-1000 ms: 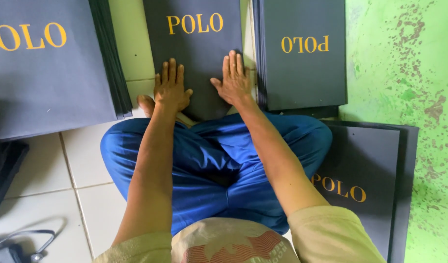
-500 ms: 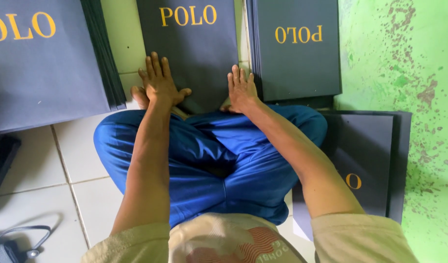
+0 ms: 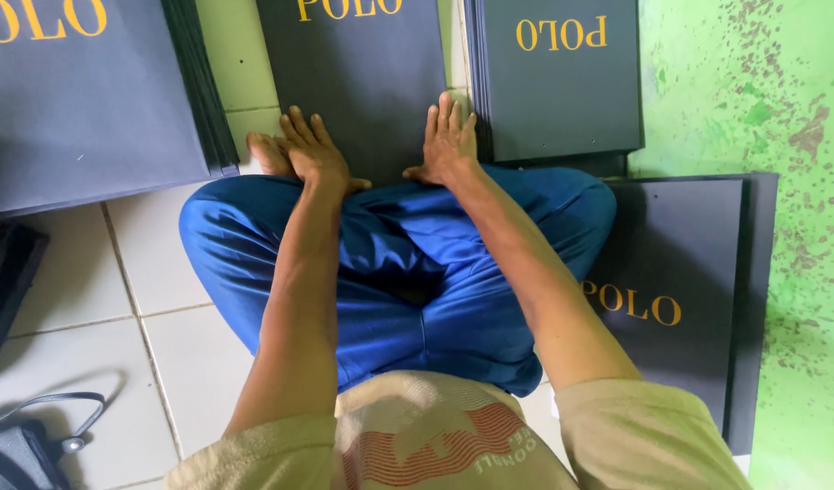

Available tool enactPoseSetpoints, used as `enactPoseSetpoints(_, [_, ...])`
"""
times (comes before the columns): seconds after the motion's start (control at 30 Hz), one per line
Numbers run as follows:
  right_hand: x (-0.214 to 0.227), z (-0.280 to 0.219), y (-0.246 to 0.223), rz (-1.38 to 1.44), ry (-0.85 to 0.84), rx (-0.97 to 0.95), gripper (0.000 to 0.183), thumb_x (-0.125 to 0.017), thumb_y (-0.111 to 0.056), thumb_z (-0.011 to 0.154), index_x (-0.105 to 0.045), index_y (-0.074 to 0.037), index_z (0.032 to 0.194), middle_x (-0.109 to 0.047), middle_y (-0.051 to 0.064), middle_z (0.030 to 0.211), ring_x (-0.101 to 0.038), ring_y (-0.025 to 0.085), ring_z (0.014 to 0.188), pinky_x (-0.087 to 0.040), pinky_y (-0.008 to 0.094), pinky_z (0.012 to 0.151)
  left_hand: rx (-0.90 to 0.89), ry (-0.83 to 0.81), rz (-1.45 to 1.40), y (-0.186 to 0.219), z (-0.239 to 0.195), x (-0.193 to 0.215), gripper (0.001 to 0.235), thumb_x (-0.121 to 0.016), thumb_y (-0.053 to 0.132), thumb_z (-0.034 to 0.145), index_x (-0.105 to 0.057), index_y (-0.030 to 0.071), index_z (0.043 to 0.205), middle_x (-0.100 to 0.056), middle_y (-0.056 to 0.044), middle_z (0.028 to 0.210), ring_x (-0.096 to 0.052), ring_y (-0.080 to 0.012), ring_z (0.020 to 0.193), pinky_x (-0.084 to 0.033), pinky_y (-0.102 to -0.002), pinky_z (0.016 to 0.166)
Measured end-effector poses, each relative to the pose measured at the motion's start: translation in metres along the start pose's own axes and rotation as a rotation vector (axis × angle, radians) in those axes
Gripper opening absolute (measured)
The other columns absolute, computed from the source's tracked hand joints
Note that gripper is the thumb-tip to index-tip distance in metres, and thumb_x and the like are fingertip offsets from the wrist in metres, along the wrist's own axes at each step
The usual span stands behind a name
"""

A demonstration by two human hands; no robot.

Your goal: The person sits cross-legged on the floor and folds a flat, dark blue paper sheet with gold lettering into a box shape. They fold the side flaps inward, tuck the top flaps to secure the structure, and then place the finished box onto a stack of similar boxes.

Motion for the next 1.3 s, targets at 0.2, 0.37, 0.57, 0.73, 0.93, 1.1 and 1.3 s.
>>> enactPoseSetpoints(0.2, [-0.005,-0.002,-0.016,-0.019,-0.121,-0.047,0.147,-0.071,-0.084,0.069,-0.003,0.007,0.163,0.004,0.036,0.167,0.001,0.053,0.156,-0.01,0.071,0.124,-0.022,0.078,-0.067,-0.005,-0.01,0.01,0.156,-0.075,0.088,0.059,0.003,0.007,0.167,0.009,-0.026,0.171,0.007,-0.0463,0.158,0.001,-0.063,0.127])
enactPoseSetpoints(0.37, [-0.012,0.004,-0.017,-0.02,-0.105,-0.032,0.148,-0.075,-0.08,0.068,-0.003,0.01,0.161,0.001,0.04,0.165,-0.005,0.058,0.154,-0.016,0.076,0.12,-0.019,0.087,-0.045,-0.003,-0.016,0.014,0.143,-0.078,0.074,0.069,0.001,0.006,0.167,0.004,-0.029,0.171,0.002,-0.048,0.158,-0.007,-0.062,0.126])
enactPoseSetpoints(0.57, [0.043,-0.023,-0.032,-0.001,-0.229,-0.078,0.089,-0.061,-0.034,0.098,-0.015,0.009,0.16,-0.012,0.039,0.164,-0.017,0.056,0.152,-0.027,0.076,0.112,-0.025,0.043,-0.033,-0.003,0.015,-0.006,0.132,-0.082,0.057,0.079,0.003,0.003,0.165,-0.001,-0.041,0.165,0.002,-0.0559,0.155,-0.007,-0.07,0.121])
enactPoseSetpoints(0.73, [0.054,-0.032,-0.042,-0.083,-0.286,0.059,0.075,-0.065,-0.018,0.087,-0.039,-0.003,0.155,-0.032,0.024,0.164,-0.025,0.06,0.146,-0.042,0.072,0.094,-0.035,-0.026,-0.013,-0.004,0.024,-0.007,0.144,-0.092,0.058,0.069,0.001,0.005,0.164,-0.005,-0.042,0.163,0.005,-0.054,0.155,0.008,-0.074,0.118])
enactPoseSetpoints(0.93, [0.001,0.004,-0.028,0.051,-0.183,-0.025,0.126,-0.088,-0.062,0.07,-0.029,0.006,0.157,-0.035,0.039,0.155,-0.038,0.054,0.14,-0.05,0.066,0.095,0.055,-0.093,-0.057,-0.012,-0.052,0.04,0.092,-0.062,0.03,0.103,0.002,0.01,0.167,-0.001,-0.035,0.168,0.006,-0.0496,0.157,0.005,-0.076,0.117])
enactPoseSetpoints(1.1, [0.02,-0.013,-0.043,0.043,-0.047,-0.11,0.131,-0.072,-0.076,0.076,-0.016,0.004,0.164,-0.02,0.044,0.161,-0.022,0.06,0.15,-0.031,0.073,0.113,0.182,-0.113,-0.325,-0.02,-0.099,0.073,0.061,-0.028,0.026,0.116,0.004,0.02,0.169,0.005,-0.021,0.174,0.001,-0.0392,0.161,-0.001,-0.063,0.127])
enactPoseSetpoints(1.3, [0.042,-0.019,-0.039,0.073,-0.055,0.016,0.124,-0.073,-0.066,0.085,-0.006,0.001,0.165,-0.01,0.046,0.162,-0.014,0.062,0.151,-0.028,0.073,0.11,-0.064,0.046,-0.267,-0.044,-0.037,0.033,0.137,-0.083,0.063,0.074,0.007,0.023,0.169,0.02,-0.024,0.17,0.013,-0.0443,0.158,-0.003,-0.064,0.126])
Point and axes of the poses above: each hand's wrist, its own z-axis towards the middle knuckle, its own x-axis out of the back of the hand, y = z × x, the point moved 8 cm from there along z, towards the middle knuckle
